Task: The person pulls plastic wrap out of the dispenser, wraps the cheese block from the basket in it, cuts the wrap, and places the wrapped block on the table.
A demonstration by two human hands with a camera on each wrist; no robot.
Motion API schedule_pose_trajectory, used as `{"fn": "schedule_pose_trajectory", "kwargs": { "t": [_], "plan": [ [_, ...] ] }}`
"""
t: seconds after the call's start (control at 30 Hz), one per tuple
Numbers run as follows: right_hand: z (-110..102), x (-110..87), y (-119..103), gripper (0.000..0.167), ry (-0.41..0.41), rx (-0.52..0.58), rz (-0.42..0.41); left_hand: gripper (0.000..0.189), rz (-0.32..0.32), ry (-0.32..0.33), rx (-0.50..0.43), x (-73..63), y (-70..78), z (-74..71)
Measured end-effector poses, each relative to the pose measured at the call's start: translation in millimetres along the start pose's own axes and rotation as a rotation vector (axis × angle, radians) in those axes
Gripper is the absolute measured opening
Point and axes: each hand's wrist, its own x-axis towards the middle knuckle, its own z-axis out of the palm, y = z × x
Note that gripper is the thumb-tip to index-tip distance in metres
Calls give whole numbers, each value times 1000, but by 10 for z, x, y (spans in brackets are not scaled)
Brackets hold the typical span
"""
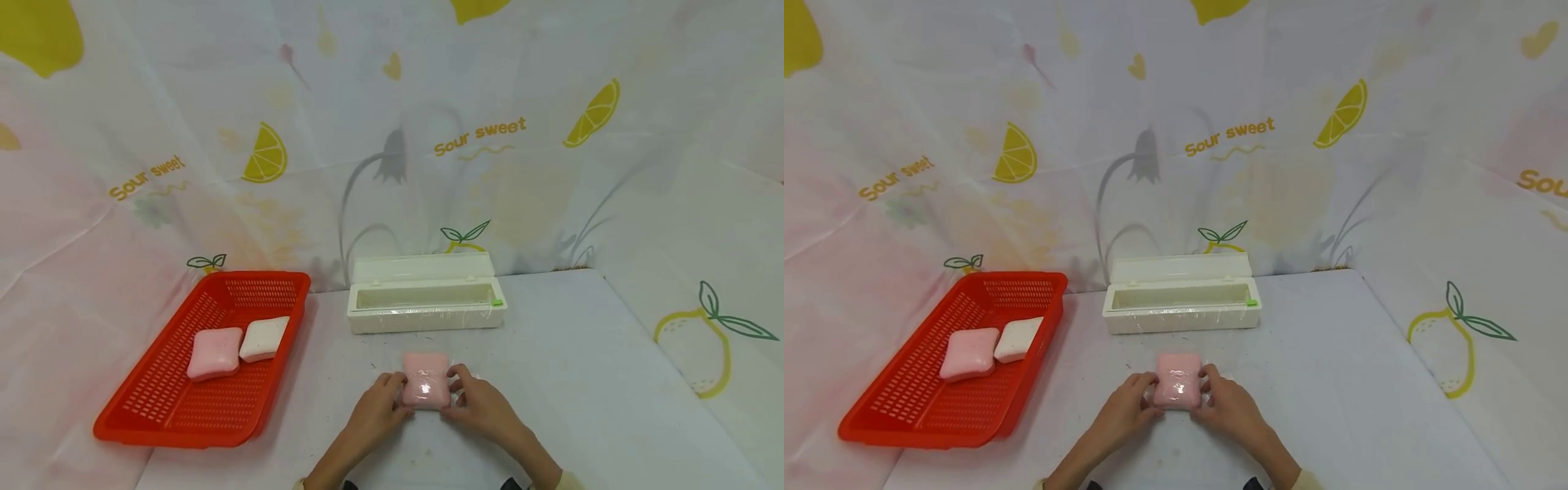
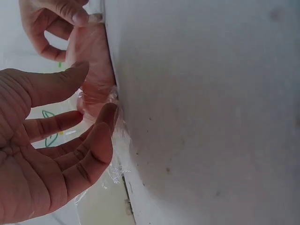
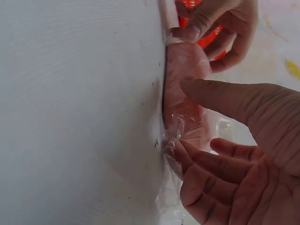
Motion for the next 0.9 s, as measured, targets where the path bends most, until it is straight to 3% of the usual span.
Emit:
{"fn": "schedule_pose_trajectory", "kwargs": {
  "t": [0.17,0.37,0.6,0.9],
  "plan": [
    [54,50,22,54,23,-62,-27,46,5,-16,37,66,-16,8],
    [37,24,32,43,-5,-13,-73,31,41,-28,5,93,-26,-1],
    [-34,-19,26,36,-80,115,-153,20,120,-57,-7,42,-5,-60],
    [-78,-10,42,31,-178,296,-163,17,141,-75,-100,14,-8,-117]
  ]
}}
